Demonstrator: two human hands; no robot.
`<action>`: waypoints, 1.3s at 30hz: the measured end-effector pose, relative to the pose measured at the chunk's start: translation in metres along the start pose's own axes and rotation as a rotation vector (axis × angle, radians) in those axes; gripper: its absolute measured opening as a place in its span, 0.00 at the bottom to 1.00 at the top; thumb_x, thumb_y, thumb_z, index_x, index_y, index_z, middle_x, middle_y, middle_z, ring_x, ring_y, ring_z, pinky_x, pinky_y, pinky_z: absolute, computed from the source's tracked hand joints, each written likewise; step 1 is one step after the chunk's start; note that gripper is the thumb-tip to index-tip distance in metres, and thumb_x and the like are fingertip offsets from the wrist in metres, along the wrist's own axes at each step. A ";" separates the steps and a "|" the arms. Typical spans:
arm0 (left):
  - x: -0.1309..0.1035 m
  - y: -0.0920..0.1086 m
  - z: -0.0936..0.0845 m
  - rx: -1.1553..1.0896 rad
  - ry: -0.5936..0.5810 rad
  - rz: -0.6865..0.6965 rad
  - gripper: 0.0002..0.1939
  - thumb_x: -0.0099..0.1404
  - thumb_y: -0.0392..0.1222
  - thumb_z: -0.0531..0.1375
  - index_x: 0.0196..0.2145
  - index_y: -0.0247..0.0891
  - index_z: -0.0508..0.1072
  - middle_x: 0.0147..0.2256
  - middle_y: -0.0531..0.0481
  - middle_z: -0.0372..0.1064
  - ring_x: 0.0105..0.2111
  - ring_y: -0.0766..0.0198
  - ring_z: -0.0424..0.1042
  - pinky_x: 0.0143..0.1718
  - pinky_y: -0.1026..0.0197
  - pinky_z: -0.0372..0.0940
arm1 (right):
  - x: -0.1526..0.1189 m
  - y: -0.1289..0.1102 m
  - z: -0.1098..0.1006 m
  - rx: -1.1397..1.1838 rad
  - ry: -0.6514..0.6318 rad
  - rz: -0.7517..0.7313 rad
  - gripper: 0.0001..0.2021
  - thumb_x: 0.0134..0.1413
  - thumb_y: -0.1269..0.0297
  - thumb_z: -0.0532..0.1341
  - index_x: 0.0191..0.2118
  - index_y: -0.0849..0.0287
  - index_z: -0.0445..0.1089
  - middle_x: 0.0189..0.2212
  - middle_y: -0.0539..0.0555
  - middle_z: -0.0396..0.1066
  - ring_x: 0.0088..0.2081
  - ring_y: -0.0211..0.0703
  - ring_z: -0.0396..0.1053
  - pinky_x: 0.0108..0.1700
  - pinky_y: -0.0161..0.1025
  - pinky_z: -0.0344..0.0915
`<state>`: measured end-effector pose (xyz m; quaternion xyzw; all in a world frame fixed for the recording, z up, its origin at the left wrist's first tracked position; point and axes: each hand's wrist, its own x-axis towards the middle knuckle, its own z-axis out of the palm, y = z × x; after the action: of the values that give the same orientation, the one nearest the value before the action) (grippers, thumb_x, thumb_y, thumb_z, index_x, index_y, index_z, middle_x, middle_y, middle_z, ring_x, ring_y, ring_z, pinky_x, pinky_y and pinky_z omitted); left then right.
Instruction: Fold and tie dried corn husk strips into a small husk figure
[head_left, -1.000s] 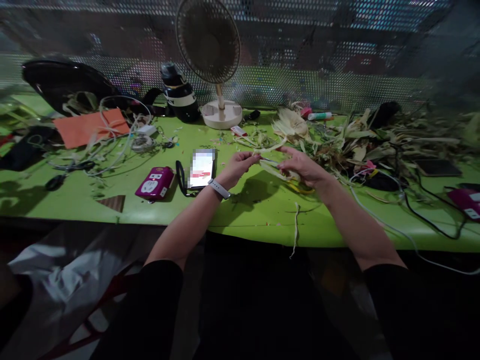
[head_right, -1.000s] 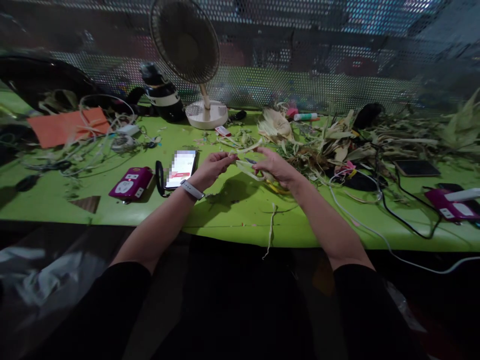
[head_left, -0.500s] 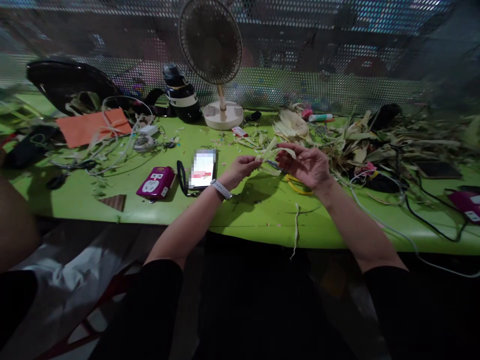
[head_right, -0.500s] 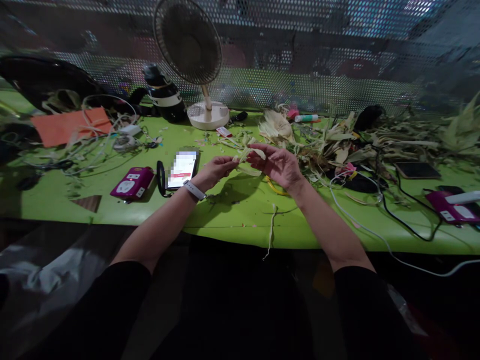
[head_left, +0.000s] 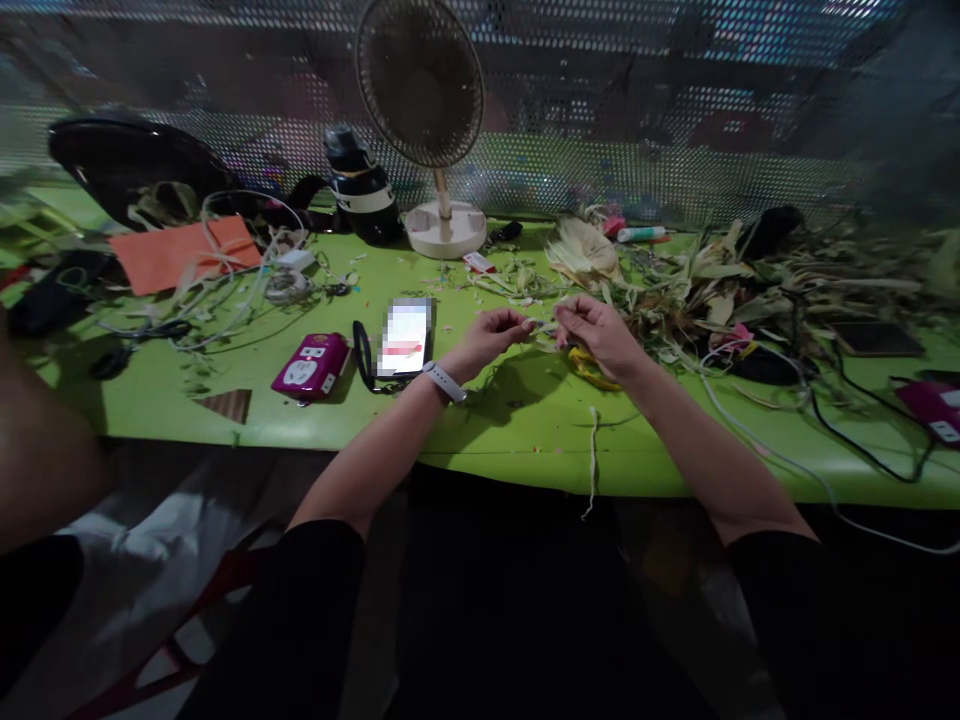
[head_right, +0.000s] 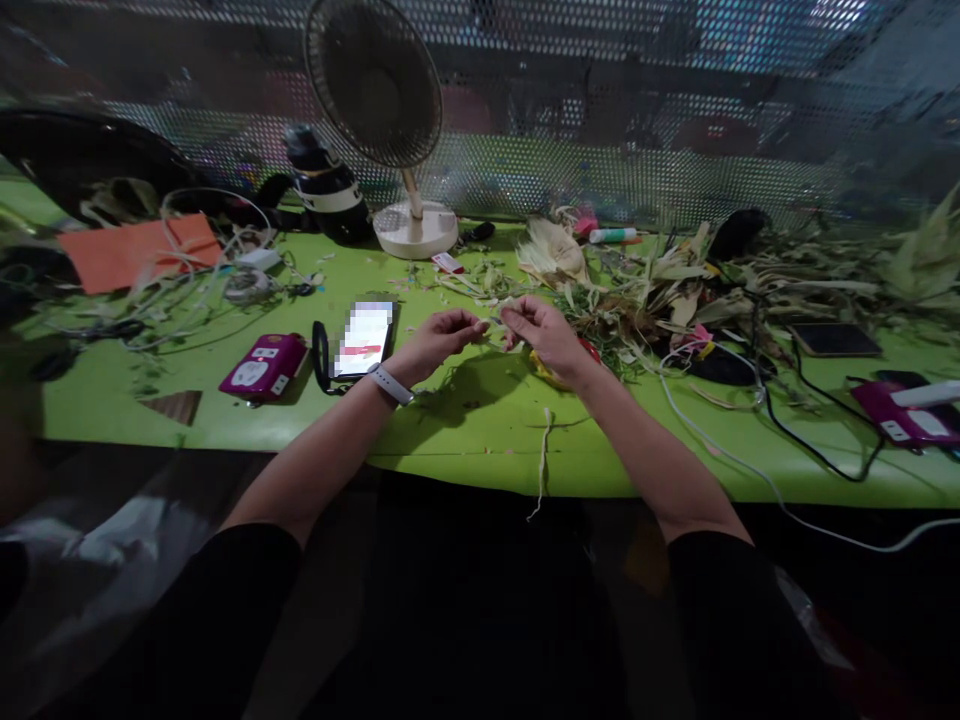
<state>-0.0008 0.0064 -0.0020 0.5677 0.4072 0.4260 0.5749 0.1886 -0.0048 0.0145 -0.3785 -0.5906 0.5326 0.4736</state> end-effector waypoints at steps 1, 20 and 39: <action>0.000 0.000 0.000 -0.002 -0.004 -0.004 0.14 0.58 0.43 0.69 0.26 0.35 0.69 0.23 0.56 0.63 0.23 0.74 0.56 0.25 0.67 0.51 | 0.001 0.002 0.001 -0.024 -0.011 0.031 0.23 0.41 0.40 0.72 0.28 0.56 0.69 0.20 0.45 0.65 0.24 0.35 0.63 0.33 0.37 0.65; -0.007 -0.002 0.004 0.050 -0.179 0.146 0.11 0.63 0.40 0.65 0.41 0.37 0.68 0.27 0.55 0.69 0.29 0.69 0.69 0.32 0.65 0.60 | -0.001 0.012 0.002 -0.282 0.035 0.122 0.15 0.44 0.55 0.64 0.16 0.59 0.66 0.15 0.47 0.61 0.21 0.33 0.56 0.26 0.36 0.52; -0.006 0.000 0.002 -0.007 -0.169 0.175 0.08 0.65 0.38 0.60 0.40 0.38 0.65 0.28 0.53 0.69 0.28 0.70 0.69 0.29 0.66 0.60 | 0.001 0.007 -0.005 -0.216 -0.066 0.003 0.15 0.45 0.54 0.70 0.32 0.58 0.70 0.24 0.47 0.66 0.25 0.33 0.59 0.28 0.35 0.58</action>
<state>-0.0005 0.0004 -0.0019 0.6329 0.3046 0.4268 0.5697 0.1925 -0.0015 0.0076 -0.4104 -0.6594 0.4784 0.4096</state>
